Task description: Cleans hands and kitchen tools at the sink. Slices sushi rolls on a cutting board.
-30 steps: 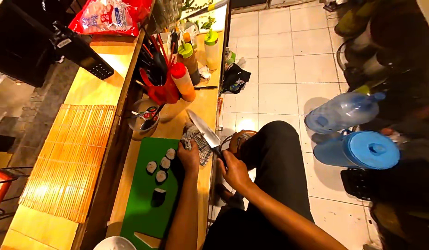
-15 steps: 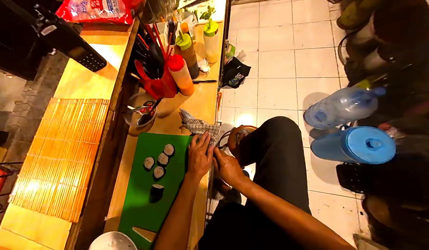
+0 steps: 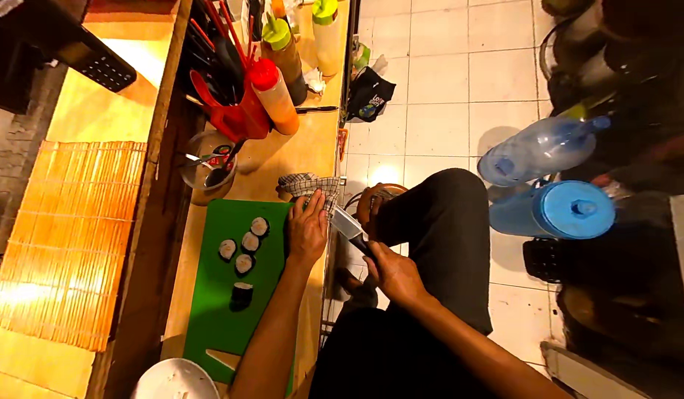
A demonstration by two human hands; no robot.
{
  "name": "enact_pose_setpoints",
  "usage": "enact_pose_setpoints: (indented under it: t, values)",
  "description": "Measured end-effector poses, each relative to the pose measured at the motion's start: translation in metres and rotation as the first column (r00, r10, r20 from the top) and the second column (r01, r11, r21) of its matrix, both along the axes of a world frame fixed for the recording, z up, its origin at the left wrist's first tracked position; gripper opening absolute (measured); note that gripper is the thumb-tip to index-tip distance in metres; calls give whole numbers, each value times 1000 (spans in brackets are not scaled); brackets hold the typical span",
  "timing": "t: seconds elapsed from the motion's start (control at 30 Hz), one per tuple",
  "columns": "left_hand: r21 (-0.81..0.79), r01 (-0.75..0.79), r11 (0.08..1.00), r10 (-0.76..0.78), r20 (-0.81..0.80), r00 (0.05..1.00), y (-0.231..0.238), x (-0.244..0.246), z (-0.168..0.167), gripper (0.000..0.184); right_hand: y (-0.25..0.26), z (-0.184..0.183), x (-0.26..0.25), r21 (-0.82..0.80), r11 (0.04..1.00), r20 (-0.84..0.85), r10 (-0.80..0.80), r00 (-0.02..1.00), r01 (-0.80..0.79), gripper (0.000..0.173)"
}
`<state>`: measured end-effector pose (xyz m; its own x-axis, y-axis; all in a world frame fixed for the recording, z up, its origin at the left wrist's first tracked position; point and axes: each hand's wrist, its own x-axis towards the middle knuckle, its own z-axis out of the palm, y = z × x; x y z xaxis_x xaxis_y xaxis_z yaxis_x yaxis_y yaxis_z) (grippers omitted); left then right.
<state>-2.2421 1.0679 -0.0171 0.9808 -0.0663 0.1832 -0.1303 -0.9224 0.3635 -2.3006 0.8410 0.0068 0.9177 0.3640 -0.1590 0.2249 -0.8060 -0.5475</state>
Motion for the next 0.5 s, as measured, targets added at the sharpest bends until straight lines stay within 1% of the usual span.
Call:
enact_pose_setpoints:
  t: [0.13, 0.2, 0.27, 0.33, 0.4, 0.47, 0.5]
  values:
    - [-8, -1, 1000, 1, -8, 1000, 4, 2, 1, 47, -42, 18, -30, -1, 1000, 131, -16, 991, 17, 35]
    - [-2, 2, 1000, -2, -23, 1000, 6, 2, 1, 48, -68, 33, -48, -17, 999, 147, -38, 988, 41, 39]
    - [11, -5, 1000, 6, -79, 997, 6, 5, 5, 48, -92, 53, -63, 7, 996, 120, -93, 988, 93, 42]
    - [4, -45, 999, 45, -133, 990, 4, 4, 12, 47, -106, 71, -71, 107, 986, 50, -132, 990, 126, 41]
    - [-57, -93, 994, 85, -141, 986, 4, -5, 21, 47, -103, 85, -73, 265, 952, -50, -146, 988, 154, 42]
    - [-152, -136, 979, 122, -103, 987, 4, -27, 35, 51, -91, 86, -72, 459, 880, -91, -94, 991, 126, 35]
    - [-205, -152, 967, 142, -61, 988, 6, -45, 41, 53, -84, 81, -70, 522, 850, -74, -37, 997, 70, 31]
